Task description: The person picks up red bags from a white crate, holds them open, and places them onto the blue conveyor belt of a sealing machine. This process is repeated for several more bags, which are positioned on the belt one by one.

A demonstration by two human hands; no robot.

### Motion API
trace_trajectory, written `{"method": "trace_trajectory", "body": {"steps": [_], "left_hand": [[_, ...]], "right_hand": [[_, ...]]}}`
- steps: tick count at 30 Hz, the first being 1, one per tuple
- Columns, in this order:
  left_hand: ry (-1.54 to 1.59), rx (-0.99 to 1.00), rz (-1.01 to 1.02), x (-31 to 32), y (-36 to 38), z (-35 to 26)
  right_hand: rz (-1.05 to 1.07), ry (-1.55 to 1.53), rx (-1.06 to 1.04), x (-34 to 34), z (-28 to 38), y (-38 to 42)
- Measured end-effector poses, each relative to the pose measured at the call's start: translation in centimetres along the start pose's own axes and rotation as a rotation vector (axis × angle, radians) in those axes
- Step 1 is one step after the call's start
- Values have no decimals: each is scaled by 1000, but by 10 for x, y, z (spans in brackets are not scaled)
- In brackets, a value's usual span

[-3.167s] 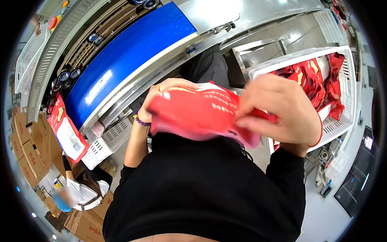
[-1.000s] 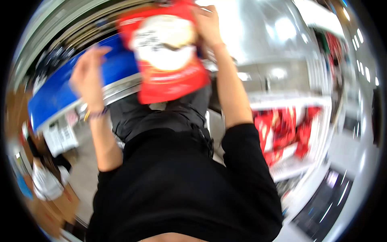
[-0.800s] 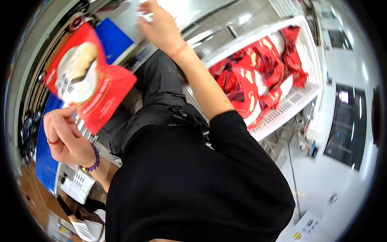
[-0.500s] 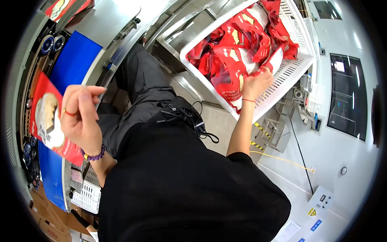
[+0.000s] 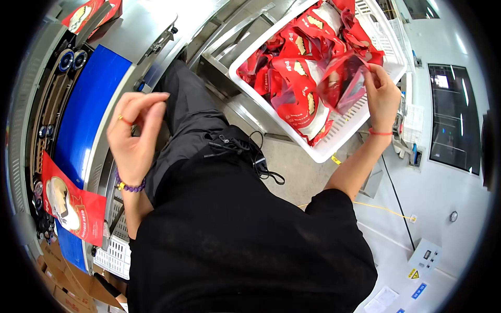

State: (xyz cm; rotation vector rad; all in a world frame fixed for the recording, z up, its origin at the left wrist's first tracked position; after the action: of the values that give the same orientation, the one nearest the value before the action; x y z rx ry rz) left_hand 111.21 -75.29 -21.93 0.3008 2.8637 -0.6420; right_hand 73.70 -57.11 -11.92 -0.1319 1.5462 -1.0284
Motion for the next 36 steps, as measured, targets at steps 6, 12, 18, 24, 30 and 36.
{"method": "trace_trajectory", "body": {"steps": [6,12,18,24,30,36], "left_hand": [[-19,210,275,6,-6,-2],[124,-74,381,-29,16,28],[531,-412,-302,-53,46,69],[211,-395,-395,-32,39,63],[512,-550,-261,-77,54,130],[637,-572,-210,-95,49,125]], "right_hand": [[524,-683,-154,-22,129,6],[789,-1586,-147,39,228,34],[933,-2039,160,114,235,80],[728,-1494,212,127,246,96],[855,-1460,260,142,246,84],[937,-1581,379,160,236,59]]}}
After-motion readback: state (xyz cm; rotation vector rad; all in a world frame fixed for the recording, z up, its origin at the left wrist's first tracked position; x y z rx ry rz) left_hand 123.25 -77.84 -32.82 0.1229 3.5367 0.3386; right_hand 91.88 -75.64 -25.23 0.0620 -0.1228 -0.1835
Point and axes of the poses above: each hand's wrist, its own y-axis away from the middle knuckle, its own x-axis out of the palm, z = x × y, the point moved 1 cm from there along -y, towards the middle knuckle, and after that the axes turned 14 degrees about -z, right-handed, at the moved point
